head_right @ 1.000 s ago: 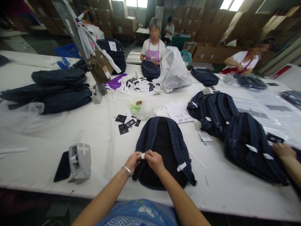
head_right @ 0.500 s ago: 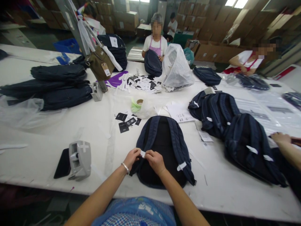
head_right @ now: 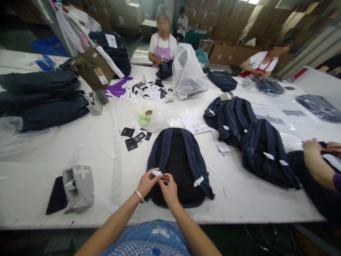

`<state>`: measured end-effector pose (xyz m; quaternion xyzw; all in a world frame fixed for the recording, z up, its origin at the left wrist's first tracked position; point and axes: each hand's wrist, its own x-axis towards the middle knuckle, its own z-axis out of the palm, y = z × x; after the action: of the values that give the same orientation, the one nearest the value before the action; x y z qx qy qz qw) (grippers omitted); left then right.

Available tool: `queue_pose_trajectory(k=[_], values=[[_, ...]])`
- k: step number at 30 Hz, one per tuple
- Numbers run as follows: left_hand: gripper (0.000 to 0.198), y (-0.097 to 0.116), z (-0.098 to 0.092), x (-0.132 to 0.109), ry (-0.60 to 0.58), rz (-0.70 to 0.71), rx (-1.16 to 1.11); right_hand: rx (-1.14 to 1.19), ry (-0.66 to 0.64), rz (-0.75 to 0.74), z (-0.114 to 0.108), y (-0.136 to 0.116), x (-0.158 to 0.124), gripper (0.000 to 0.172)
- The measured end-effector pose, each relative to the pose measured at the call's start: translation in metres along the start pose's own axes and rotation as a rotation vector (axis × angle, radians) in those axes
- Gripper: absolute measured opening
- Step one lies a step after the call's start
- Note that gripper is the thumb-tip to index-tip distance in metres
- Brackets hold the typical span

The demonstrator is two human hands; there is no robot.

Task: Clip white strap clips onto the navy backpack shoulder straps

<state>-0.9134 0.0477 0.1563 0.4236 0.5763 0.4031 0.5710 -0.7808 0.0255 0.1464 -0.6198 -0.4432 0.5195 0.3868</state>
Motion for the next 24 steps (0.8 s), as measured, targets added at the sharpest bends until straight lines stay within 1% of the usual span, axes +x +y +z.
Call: queue_pose_trajectory(k=[2,5,7,11,13,16,18,21,24], values=[[0.037,-0.002,0.003,-0.001,0.026,0.015,0.016,-0.059,0.034,0.011,0.002,-0.002,0.001,0.033],[0.041,-0.006,0.006,-0.003,0.003,0.048,0.031,-0.194,0.045,-0.008,0.003,-0.005,0.003,0.033],[0.037,-0.007,0.007,-0.004,-0.002,0.055,0.068,-0.248,0.039,-0.038,0.003,-0.006,0.002,0.035],[0.026,-0.004,0.008,-0.005,0.075,0.031,0.158,-0.290,0.063,-0.074,0.004,-0.004,0.000,0.041],[0.026,-0.002,0.008,-0.003,0.102,-0.013,0.145,-0.250,0.053,-0.088,0.004,-0.002,0.001,0.039],[0.023,-0.002,0.006,-0.001,0.096,-0.049,0.109,-0.134,-0.003,-0.106,0.002,0.006,0.002,0.036],[0.023,-0.005,0.005,-0.001,0.070,-0.028,0.089,-0.055,-0.009,-0.097,0.001,0.011,0.003,0.036],[0.024,-0.009,0.005,-0.001,0.028,0.006,0.082,0.040,0.023,-0.058,0.001,0.015,0.003,0.036],[0.024,-0.009,0.007,-0.004,0.027,0.042,0.155,0.017,0.053,-0.063,0.002,0.012,0.001,0.033]])
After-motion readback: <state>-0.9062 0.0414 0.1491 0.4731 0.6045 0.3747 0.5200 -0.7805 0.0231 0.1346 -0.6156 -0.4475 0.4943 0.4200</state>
